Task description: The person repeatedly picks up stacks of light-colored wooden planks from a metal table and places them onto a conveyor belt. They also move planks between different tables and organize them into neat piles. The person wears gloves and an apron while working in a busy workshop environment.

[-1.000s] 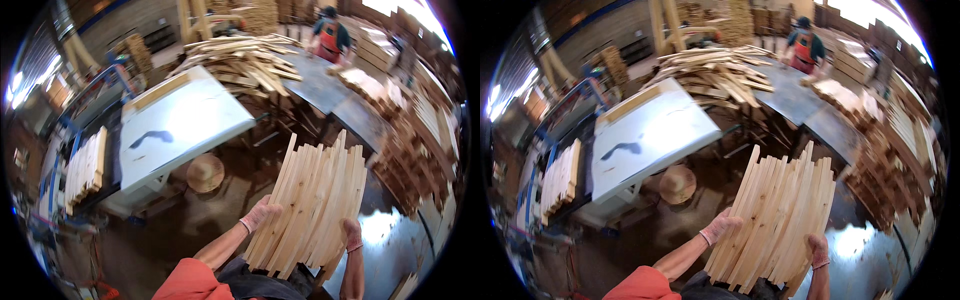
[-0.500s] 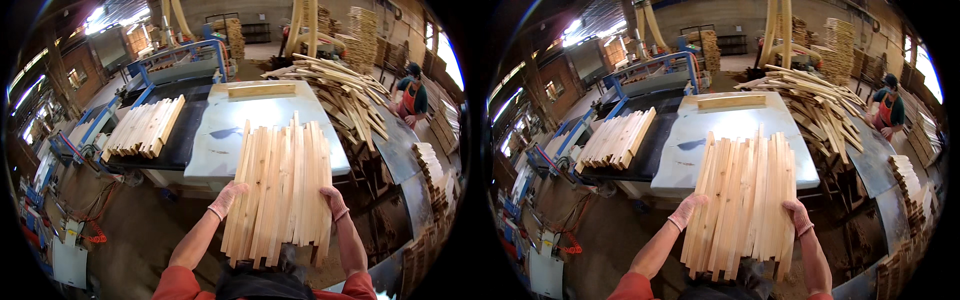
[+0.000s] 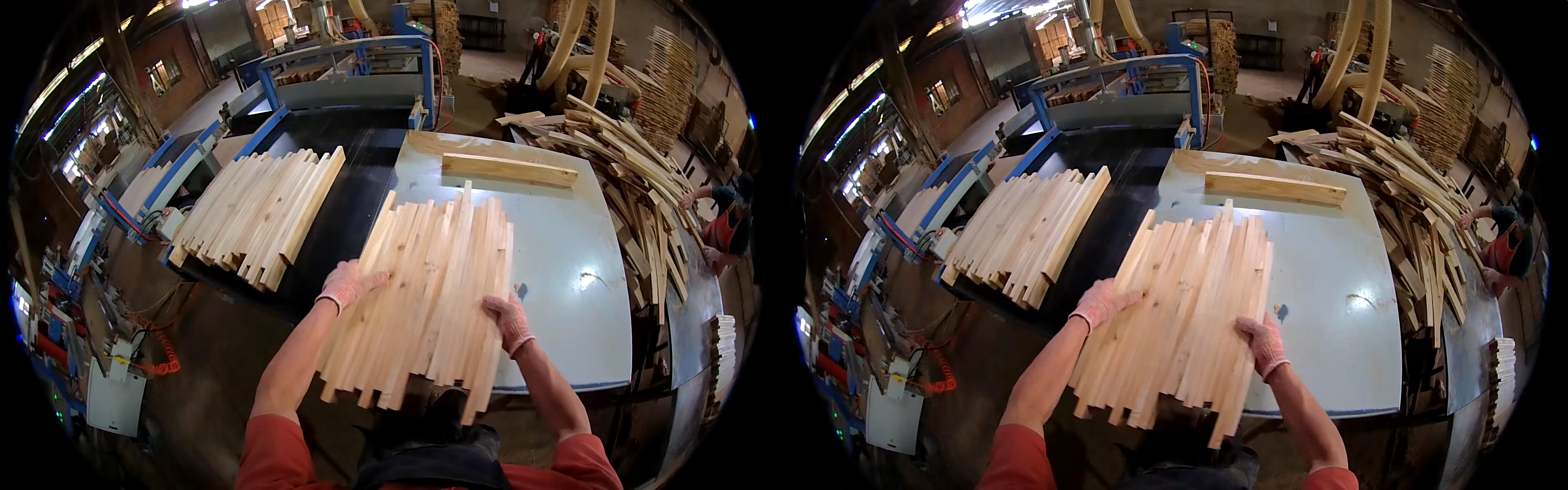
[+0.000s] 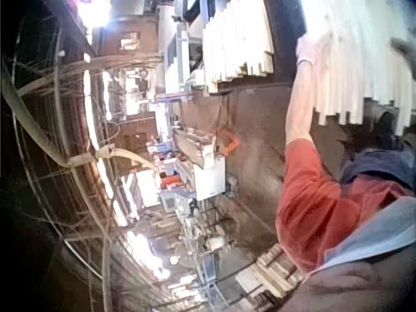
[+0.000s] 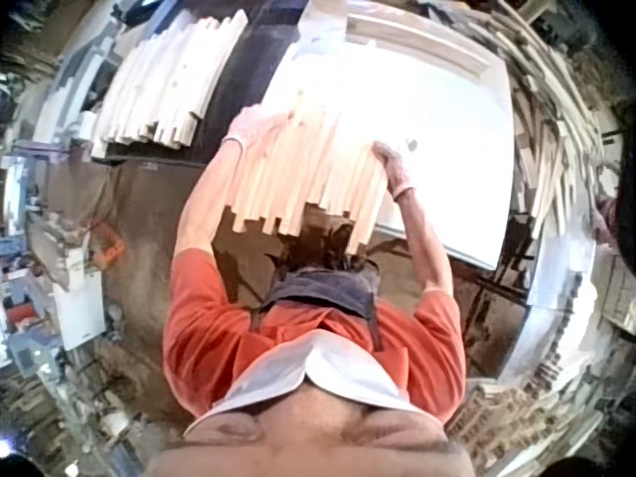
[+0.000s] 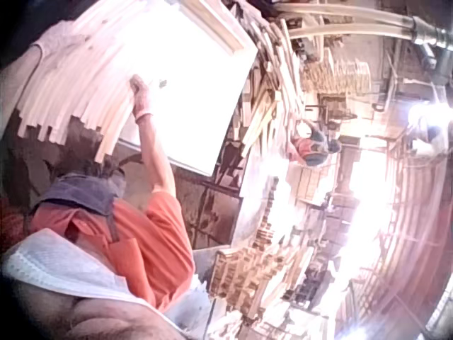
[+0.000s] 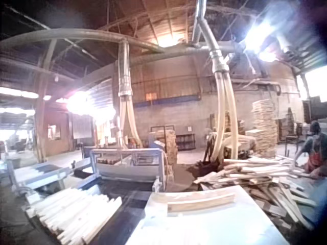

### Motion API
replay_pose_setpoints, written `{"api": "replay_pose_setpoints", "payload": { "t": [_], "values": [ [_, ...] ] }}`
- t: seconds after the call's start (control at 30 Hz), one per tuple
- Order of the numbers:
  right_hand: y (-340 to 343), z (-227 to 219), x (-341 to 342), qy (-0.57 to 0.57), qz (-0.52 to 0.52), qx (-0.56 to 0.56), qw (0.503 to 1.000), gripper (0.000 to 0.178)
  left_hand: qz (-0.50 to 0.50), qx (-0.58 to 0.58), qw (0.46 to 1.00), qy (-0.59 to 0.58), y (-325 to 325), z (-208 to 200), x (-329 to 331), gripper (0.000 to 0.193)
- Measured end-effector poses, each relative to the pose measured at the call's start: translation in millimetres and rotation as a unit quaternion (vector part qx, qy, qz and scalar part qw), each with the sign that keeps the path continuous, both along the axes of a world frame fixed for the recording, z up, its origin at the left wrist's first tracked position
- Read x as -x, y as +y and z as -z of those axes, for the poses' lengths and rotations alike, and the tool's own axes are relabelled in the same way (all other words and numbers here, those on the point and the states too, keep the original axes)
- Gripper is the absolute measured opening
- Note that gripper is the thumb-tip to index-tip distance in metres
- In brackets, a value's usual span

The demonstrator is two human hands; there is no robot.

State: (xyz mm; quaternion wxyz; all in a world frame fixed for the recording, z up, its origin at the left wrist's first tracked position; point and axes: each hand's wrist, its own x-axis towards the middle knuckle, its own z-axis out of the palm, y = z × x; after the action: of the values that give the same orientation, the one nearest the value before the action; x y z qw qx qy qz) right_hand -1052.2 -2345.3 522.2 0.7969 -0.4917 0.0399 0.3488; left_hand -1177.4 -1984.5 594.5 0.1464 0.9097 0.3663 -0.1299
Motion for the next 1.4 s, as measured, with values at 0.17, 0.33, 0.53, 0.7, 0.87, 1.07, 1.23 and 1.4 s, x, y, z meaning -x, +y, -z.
{"api": "replay_pose_setpoints", "payload": {
  "t": [0.17, 0.33, 0.53, 0.7, 0.87, 1.07, 1.23, 1.4],
  "values": [
    [113.5, 5.0, -15.8, -0.010, 0.019, 0.014, 1.000, 0.042, -0.046, -0.090, 0.995, -0.024, 45.8, -6.5, -30.9, 0.119],
    [216.0, 3.0, -23.2, -0.016, 0.008, -0.006, 1.000, 0.048, 0.000, -0.144, 0.989, -0.046, 124.7, 1.9, -8.7, 0.114],
    [261.5, -9.3, -40.2, 0.009, -0.039, 0.007, 0.999, 0.049, 0.089, -0.149, 0.983, -0.053, 175.6, 16.6, 3.7, 0.110],
    [263.6, -57.6, -42.3, -0.232, -0.236, 0.591, 0.736, 0.090, 0.196, -0.113, 0.968, -0.110, 173.9, 10.1, 6.0, 0.096],
    [307.5, -79.2, 0.8, -0.428, -0.073, 0.638, 0.636, 0.104, 0.321, -0.058, 0.935, -0.139, 150.4, 6.8, 16.6, 0.075],
    [374.8, -78.4, 2.1, -0.480, -0.107, 0.645, 0.585, 0.094, 0.315, -0.097, 0.929, -0.166, 145.5, 13.1, 17.7, 0.069],
    [367.0, -77.7, -5.9, -0.459, -0.109, 0.651, 0.595, 0.094, 0.335, -0.118, 0.925, -0.136, 141.3, 11.2, 14.3, 0.069],
    [329.6, -66.9, 3.5, -0.460, -0.059, 0.663, 0.588, 0.093, 0.335, -0.111, 0.928, -0.118, 140.0, 10.2, 13.3, 0.070]
  ]
}}
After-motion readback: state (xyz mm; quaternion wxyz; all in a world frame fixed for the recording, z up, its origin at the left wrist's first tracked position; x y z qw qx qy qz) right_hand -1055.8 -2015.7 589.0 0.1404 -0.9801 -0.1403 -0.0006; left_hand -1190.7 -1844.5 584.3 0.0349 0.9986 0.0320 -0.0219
